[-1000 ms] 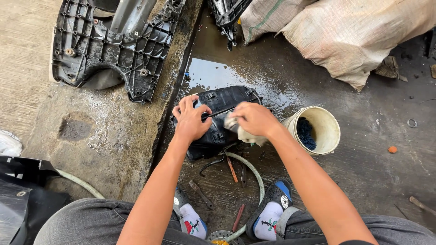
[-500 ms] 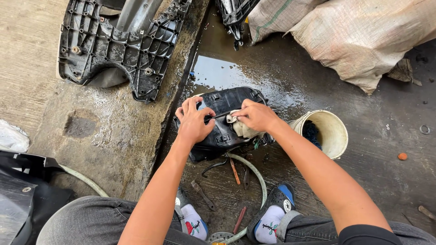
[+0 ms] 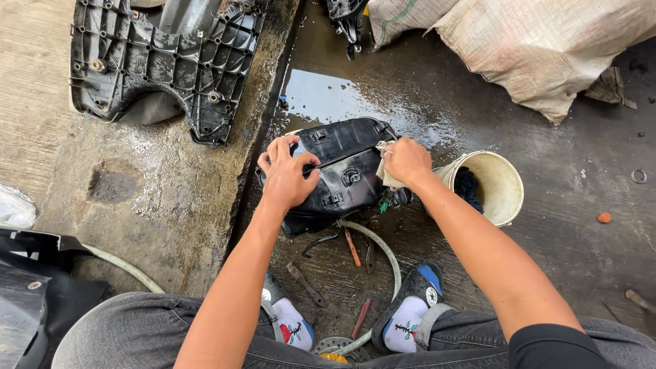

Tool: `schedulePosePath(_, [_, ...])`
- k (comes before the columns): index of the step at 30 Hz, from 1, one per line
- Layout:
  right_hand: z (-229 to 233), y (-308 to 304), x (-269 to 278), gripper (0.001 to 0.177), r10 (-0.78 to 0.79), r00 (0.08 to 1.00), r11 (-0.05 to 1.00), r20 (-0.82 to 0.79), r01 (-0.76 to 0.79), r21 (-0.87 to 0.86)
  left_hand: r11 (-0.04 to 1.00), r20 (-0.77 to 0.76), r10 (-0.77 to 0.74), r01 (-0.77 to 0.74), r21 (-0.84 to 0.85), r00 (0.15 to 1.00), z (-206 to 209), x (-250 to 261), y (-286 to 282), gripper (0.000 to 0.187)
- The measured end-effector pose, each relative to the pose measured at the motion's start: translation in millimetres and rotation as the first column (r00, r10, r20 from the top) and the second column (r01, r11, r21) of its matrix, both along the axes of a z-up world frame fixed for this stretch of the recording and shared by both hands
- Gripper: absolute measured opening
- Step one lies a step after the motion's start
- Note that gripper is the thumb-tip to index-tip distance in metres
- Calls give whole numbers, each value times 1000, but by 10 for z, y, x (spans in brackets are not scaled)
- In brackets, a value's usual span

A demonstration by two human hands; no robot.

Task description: Cleaning a motorcycle fuel tank with a cloth and soapy water

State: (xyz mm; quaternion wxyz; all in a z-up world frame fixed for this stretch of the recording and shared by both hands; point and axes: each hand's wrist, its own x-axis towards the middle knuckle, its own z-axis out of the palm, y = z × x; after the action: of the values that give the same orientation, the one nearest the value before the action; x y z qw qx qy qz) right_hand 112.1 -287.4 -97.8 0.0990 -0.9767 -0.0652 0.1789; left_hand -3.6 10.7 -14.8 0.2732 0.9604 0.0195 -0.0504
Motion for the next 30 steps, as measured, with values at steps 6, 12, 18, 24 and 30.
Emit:
schedulePosePath(6, [41, -31, -132, 29, 308, 951, 932, 16, -305, 197, 1000, 9, 7, -6, -4, 1000, -28, 14, 8, 18])
schedulePosePath(12, [531, -213, 57, 21, -371, 915, 682, -158, 384, 622, 1000, 8, 15, -15, 0, 1000, -27, 20, 10, 18])
schedulePosePath(18, [704, 4, 116, 40, -610, 653, -187, -450, 433, 882, 1000, 23, 22, -22, -8, 999, -3, 5, 2, 17])
schedulePosePath(24, [343, 84, -222, 43, -30, 990, 889, -139, 90, 450, 1000, 28, 18, -18, -10, 999, -44, 11, 8, 17])
schedulePosePath(30, [302, 73, -207, 48, 147, 988, 975, -48, -137, 175, 1000, 38, 22, -21, -9, 999, -33, 7, 1, 17])
